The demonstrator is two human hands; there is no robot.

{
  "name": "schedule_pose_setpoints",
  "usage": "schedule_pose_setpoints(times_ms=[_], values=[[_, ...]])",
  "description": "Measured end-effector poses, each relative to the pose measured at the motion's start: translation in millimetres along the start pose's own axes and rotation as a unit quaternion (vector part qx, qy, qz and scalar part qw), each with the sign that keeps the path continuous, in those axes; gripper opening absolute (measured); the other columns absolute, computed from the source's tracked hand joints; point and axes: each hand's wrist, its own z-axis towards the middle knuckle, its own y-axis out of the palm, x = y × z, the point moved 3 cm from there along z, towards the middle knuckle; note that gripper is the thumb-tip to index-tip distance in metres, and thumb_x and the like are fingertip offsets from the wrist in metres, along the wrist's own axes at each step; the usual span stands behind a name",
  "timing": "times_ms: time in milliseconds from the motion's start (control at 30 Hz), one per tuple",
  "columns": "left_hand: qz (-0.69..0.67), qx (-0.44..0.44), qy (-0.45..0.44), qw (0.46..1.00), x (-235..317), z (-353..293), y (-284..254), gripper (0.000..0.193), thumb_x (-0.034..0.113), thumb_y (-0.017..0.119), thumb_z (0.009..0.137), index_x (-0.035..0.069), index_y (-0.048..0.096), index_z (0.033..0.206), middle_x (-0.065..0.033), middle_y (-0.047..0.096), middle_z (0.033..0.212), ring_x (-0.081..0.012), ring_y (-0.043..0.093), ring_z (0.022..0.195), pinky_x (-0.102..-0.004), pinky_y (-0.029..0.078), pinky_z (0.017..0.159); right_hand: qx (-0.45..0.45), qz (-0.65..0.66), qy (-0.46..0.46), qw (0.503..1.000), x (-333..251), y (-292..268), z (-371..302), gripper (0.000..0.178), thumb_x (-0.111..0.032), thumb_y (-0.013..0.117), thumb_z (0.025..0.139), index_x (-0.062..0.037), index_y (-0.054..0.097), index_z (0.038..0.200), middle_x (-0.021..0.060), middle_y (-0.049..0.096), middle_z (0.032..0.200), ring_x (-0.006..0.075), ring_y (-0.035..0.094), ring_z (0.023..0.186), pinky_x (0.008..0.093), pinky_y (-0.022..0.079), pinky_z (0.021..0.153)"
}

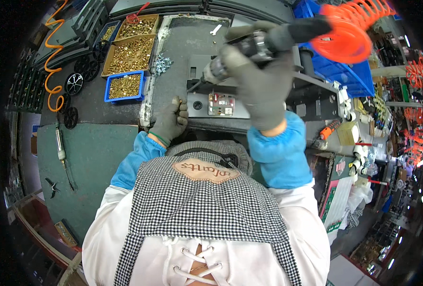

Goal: Assemble a metal housing using an electric screwdriver, then mark and label a metal plate.

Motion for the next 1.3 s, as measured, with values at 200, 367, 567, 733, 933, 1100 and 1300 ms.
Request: schedule_pose_setpoints(times_ms=[200,367,567,733,933,1100,1300], values=[[0.027,-0.093,-0.061,0.993,-12,-5,37,0.03,0.044,0.055,0.104,0.014,0.052,0.101,0.0063,0.049,0.08,-0.0041,0.042,0.061,-0.0161,0.037,0.047,0.059,-0.036,0.01,0.998,-1,-46,-27,0.046,0.001,0.068,0.088,-0.0012,0.047,0.13,0.0196,0.07,0.115,0.0286,0.07,0.105,0.0421,0.058,0.093],[0.025,-0.074,-0.077,0.994,-25,8,36,0.03,0.043,0.055,0.105,0.013,0.053,0.103,0.0038,0.051,0.083,-0.0054,0.044,0.064,-0.0165,0.036,0.05,0.177,0.036,0.007,0.984,-15,-70,-45,0.047,0.003,0.074,0.083,0.0001,0.051,0.124,0.013,0.07,0.109,0.0184,0.069,0.097,0.033,0.058,0.088],[0.09,-0.121,-0.055,0.987,-42,5,74,0.03,0.045,0.055,0.104,0.014,0.053,0.101,0.0052,0.046,0.079,-0.004,0.04,0.063,-0.0154,0.034,0.049,0.197,-0.013,-0.015,0.98,-11,-112,-62,0.046,0.005,0.073,0.083,-0.0004,0.052,0.123,0.0147,0.069,0.111,0.0188,0.069,0.097,0.0344,0.058,0.088],[0.118,-0.078,-0.041,0.989,-64,12,93,0.031,0.044,0.055,0.104,0.013,0.055,0.104,0.0048,0.049,0.081,-0.0046,0.041,0.064,-0.0159,0.035,0.05,0.182,0.023,-0.065,0.981,-26,-152,-72,0.043,0.002,0.06,0.091,0.0001,0.046,0.132,0.0206,0.067,0.118,0.0306,0.068,0.111,0.043,0.058,0.096],[0.1,-0.093,-0.047,0.99,-113,21,116,0.034,0.044,0.057,0.104,0.011,0.056,0.106,0.0029,0.053,0.083,-0.0056,0.044,0.065,-0.0166,0.036,0.051,0.201,0.013,-0.047,0.978,-28,-219,-79,0.041,0.004,0.058,0.092,-0.0009,0.047,0.132,0.0211,0.068,0.117,0.0312,0.068,0.111,0.0438,0.058,0.095],[0.134,-0.088,0.008,0.987,-150,19,152,0.034,0.044,0.058,0.103,0.01,0.055,0.106,0.0021,0.054,0.083,-0.0068,0.045,0.065,-0.0182,0.037,0.052,0.249,0.047,-0.015,0.967,-32,-276,-83,0.048,0.007,0.069,0.087,-0.0018,0.047,0.128,0.0156,0.069,0.114,0.0232,0.069,0.101,0.037,0.058,0.092],[0.182,-0.117,0.019,0.976,-174,34,163,0.04,0.049,0.059,0.101,0.009,0.056,0.105,0.0019,0.054,0.083,-0.0073,0.047,0.067,-0.0187,0.038,0.052,0.259,0.033,-0.028,0.965,-35,-314,-87,0.033,0.0,0.06,0.094,0.004,0.052,0.125,0.017,0.069,0.114,0.0236,0.069,0.102,0.0364,0.055,0.094]])
